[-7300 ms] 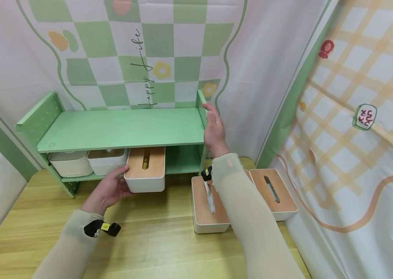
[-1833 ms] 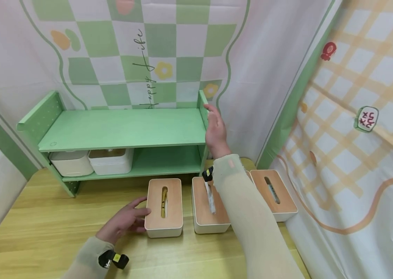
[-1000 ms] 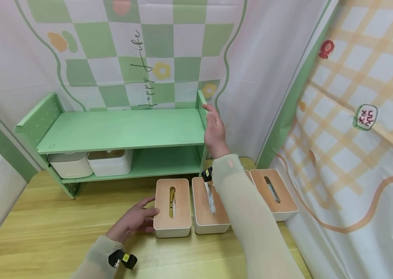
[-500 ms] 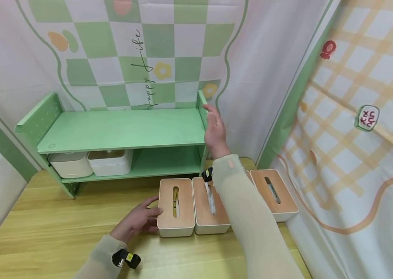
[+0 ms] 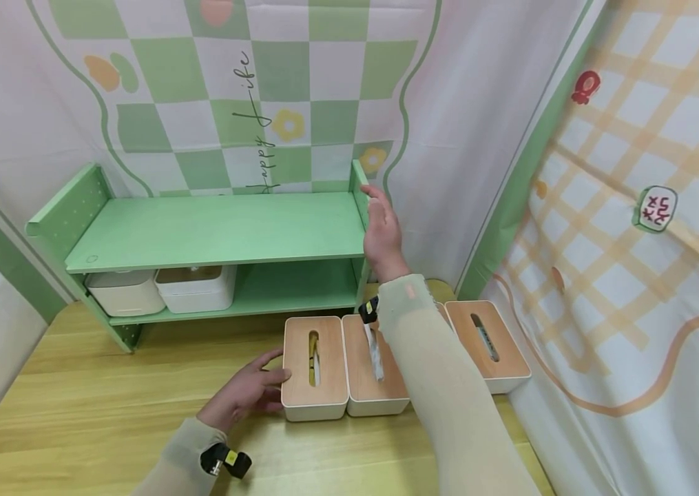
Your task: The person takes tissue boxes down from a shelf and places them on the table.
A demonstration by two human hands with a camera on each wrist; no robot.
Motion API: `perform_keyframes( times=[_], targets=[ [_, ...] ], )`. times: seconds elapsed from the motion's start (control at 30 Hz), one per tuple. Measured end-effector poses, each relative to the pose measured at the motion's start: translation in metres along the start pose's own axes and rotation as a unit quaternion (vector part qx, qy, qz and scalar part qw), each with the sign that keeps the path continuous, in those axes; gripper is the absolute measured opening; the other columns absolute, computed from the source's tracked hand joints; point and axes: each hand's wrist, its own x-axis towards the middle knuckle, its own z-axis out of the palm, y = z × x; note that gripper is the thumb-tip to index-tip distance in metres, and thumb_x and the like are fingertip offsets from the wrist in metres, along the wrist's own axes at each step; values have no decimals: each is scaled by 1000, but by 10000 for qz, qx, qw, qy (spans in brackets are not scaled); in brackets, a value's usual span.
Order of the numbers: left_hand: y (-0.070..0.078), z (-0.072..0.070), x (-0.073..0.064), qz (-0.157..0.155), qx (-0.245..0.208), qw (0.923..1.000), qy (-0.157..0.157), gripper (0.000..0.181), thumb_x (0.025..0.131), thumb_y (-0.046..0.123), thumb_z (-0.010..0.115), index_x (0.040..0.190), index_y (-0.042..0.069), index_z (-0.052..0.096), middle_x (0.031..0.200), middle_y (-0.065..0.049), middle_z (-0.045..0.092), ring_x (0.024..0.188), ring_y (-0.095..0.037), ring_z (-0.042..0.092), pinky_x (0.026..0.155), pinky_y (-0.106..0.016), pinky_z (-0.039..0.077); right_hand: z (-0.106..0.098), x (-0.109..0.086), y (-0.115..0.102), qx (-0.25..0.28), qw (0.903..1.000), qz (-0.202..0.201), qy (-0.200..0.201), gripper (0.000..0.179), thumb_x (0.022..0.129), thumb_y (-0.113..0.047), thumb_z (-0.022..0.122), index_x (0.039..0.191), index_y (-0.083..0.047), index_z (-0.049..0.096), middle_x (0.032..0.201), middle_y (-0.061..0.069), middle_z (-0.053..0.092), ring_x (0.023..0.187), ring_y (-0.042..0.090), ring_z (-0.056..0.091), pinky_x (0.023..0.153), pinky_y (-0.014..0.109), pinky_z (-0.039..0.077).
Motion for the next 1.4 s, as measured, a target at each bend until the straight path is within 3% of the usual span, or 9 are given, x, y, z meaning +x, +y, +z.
perform_keyframes(
  times=[0.27,0.7,0.83,1.0,1.1,1.13,1.23,1.3,1.4],
  targets=[
    [1,0,-2,-27,14,10000,-17,76,94,19,69,157,13,29,98,-19,70,83,-36,70,70,-45,59,-1,19,33,37,10000,-39,50,49,109,-35,20,150,-23,43,161,-1,28,144,10,21,116,44,18],
    [4,-1,-4,10,203,9998,-53,78,92,22,71,157,13,29,103,-21,65,81,-35,71,71,-48,59,-1,20,37,84,9999,-76,107,48,107,-44,23,148,-30,45,157,-10,30,140,10,26,114,44,22],
    [6,-1,-6,68,769,9970,26,75,93,31,71,156,12,33,104,-20,62,78,-33,69,68,-49,58,-2,21,39,26,9998,-159,134,50,107,-45,21,148,-29,46,158,-9,31,141,6,24,115,42,20],
    [19,-5,-16,208,1872,9817,290,74,98,49,59,154,8,35,106,-19,59,81,-36,62,69,-48,56,-2,21,41,41,9998,-149,117,50,107,-44,21,148,-28,46,159,-6,31,141,4,22,116,42,18],
    [37,-14,-28,707,2761,9566,606,71,101,53,49,153,7,36,122,-20,59,98,-37,62,79,-53,55,-1,20,41,81,9999,-133,73,50,107,-45,22,148,-28,45,159,-7,30,141,5,22,116,42,18],
    [44,-18,-32,952,3062,9443,737,69,102,53,47,152,6,37,128,-20,58,103,-38,61,83,-54,53,-1,20,41,89,9998,-136,63,50,107,-46,22,148,-29,45,159,-8,30,141,5,22,116,42,18],
    [64,-31,-42,1780,4028,8894,1225,67,104,49,43,152,2,37,145,-19,48,125,-38,51,102,-54,43,-1,20,39,78,9999,-88,24,51,107,-48,21,149,-30,44,158,-13,29,141,4,21,116,42,18],
    [75,-39,-48,2266,4414,8567,1407,64,106,42,44,151,-2,36,151,-22,41,133,-41,42,108,-55,34,-1,20,38,79,9999,-61,17,51,107,-48,21,149,-31,44,157,-14,29,141,4,21,116,42,18],
    [90,-51,-54,2881,5058,7963,1645,62,106,35,45,151,-7,33,155,-24,31,142,-40,29,115,-53,23,-1,20,36,98,9999,-66,-4,50,108,-45,21,150,-28,43,159,-9,28,142,6,20,116,42,18]
  ],
)
